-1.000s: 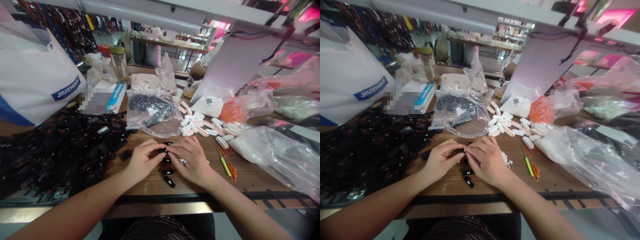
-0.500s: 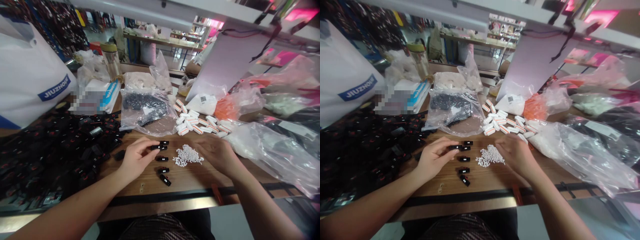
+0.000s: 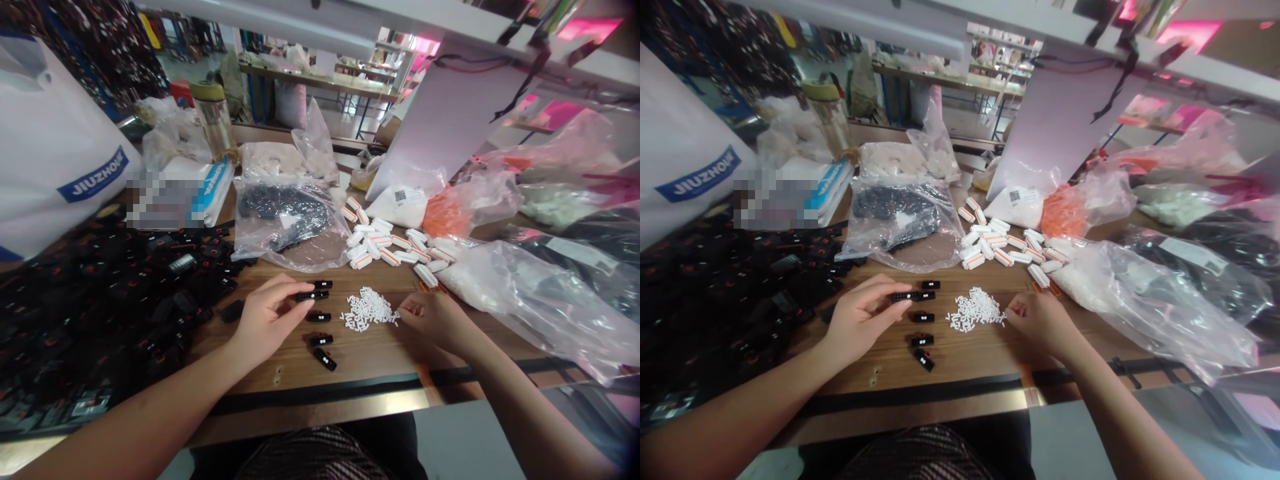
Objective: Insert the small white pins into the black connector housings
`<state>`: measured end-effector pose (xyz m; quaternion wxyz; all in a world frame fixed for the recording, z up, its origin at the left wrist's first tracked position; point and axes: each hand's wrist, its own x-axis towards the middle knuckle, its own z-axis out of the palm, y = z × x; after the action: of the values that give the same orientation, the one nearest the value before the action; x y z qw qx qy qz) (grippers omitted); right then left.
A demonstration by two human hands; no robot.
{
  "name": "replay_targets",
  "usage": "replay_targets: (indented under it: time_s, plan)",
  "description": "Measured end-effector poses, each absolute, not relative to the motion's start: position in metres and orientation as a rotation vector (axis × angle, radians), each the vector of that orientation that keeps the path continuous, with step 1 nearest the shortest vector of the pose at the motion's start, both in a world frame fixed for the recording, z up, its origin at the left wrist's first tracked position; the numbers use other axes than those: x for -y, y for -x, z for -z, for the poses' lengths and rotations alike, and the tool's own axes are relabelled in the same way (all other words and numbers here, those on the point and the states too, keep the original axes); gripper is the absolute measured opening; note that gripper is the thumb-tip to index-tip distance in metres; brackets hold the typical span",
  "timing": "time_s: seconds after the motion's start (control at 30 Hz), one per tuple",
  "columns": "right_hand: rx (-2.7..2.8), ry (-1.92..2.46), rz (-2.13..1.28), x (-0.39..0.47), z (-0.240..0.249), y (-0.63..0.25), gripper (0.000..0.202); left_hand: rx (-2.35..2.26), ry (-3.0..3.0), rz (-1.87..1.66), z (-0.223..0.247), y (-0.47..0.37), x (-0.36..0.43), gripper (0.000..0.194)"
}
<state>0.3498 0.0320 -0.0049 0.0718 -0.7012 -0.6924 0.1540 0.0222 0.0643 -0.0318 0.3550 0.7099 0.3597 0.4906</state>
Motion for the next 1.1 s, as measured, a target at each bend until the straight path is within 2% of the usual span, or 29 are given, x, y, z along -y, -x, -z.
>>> replay_targets:
  time_s: [0.17, 0.33, 0.63, 0.77, 0.9, 1.1]
  plan:
    - [2.105, 2.244, -0.522, -0.036, 0.001, -0.364, 0.022, -0.922, -1.848, -1.284, 0.031, -0.022, -0.065, 0.017]
    - [2.151, 1.948, -0.667, -0.036, -0.003, -0.366, 0.019, -0.930, -1.857, -1.273, 0.033, -0.022, -0.064, 0.018]
    - [2.164, 2.214, -0.401, -0.040, 0.004, -0.361, 0.018, -0.913, -1.834, -1.271, 0.032, -0.022, -0.064, 0.017]
    - [2.126, 2.156, -0.598, -0.042, 0.000, -0.373, 0.027, -0.913, -1.857, -1.280, 0.031, -0.022, -0.064, 0.017]
    - [2.064, 2.030, -0.684, -0.042, 0.002, -0.377, 0.022, -0.909, -1.853, -1.284, 0.029, -0.023, -0.064, 0.018]
    - [2.163, 2.088, -0.378, -0.030, 0.014, -0.369, 0.022, -0.914, -1.820, -1.288, 0.029, -0.025, -0.063, 0.017]
